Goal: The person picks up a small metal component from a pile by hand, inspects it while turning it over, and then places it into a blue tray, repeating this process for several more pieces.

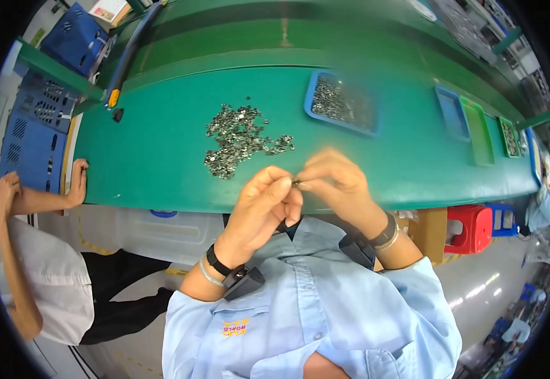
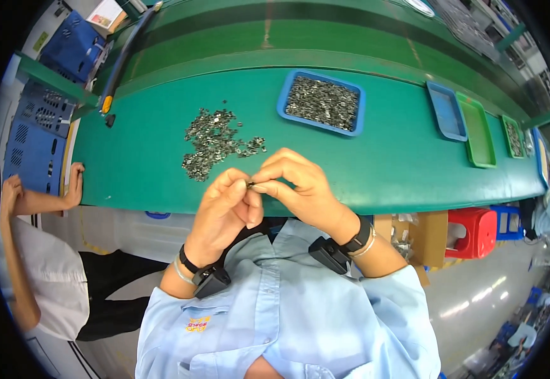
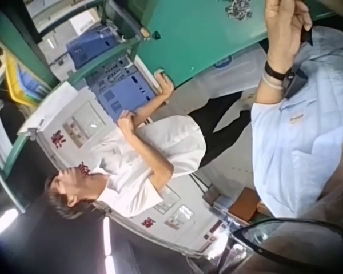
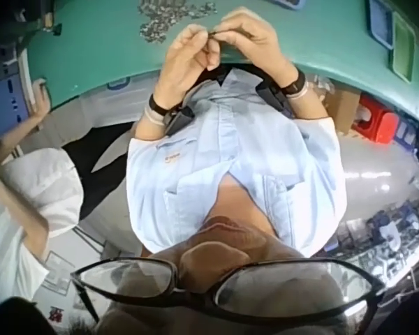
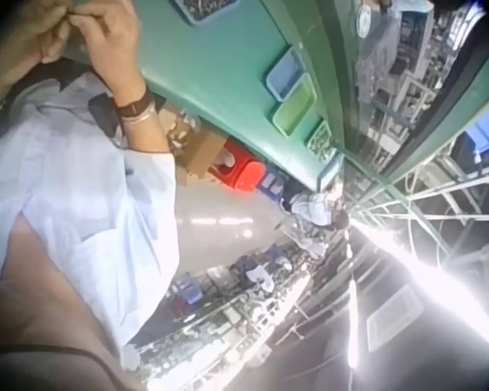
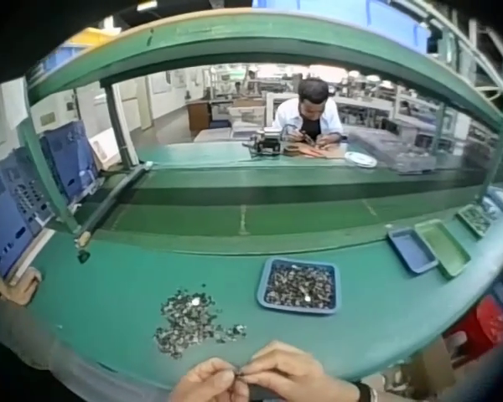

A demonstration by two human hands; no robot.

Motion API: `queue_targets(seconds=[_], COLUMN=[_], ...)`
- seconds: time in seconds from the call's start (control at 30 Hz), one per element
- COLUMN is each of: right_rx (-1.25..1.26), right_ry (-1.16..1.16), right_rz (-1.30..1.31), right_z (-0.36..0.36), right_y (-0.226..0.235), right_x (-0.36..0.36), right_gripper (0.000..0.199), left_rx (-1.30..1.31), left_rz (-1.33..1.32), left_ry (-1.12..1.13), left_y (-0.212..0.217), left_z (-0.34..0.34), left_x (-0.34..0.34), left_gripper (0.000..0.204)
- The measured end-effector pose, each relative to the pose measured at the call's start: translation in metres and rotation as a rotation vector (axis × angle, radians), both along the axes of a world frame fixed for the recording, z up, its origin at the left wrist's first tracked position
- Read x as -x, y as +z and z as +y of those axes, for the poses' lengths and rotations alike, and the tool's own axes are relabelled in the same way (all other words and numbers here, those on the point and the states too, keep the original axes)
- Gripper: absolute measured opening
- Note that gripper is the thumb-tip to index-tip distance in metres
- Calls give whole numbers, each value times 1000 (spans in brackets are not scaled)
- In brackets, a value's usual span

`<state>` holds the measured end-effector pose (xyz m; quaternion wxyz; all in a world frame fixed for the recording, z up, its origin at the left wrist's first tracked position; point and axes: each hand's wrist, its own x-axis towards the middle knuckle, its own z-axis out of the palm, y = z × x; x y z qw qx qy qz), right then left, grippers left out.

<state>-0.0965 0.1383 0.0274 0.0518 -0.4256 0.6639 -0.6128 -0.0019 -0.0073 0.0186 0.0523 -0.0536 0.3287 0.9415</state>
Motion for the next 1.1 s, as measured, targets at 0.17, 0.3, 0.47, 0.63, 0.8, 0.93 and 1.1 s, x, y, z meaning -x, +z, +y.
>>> queue_targets(seconds=[0.17,0.3,0.47,0.63,0.8,0.93,1.1], right_rx=[58,-56,-51,-12,-60,-76,-90], right_ry=[68,4,-12,74,62,26,73], right_rz=[29,4,-56,-102,-120,62,139], right_z=[-18,-2,11,5,17,21,3], right_y=[6,-5,-10,-18,-13,-4,13], right_x=[-5,-9,-9,5,6,10,22], right_gripper=[10,5,11,13,12,8,5], left_rx=[26,45,39,21,-17,-13,56], left_rz=[-27,-158,7,16,-6,-9,-63], left_ry=[49,41,39,72,11,-39,43], left_y=[1,-4,-9,-6,-9,-6,1], left_z=[-10,-1,12,14,19,18,8], left_x=[-13,-15,-10,-6,-1,5,4], left_gripper=[12,9,19,19,17,17,17])
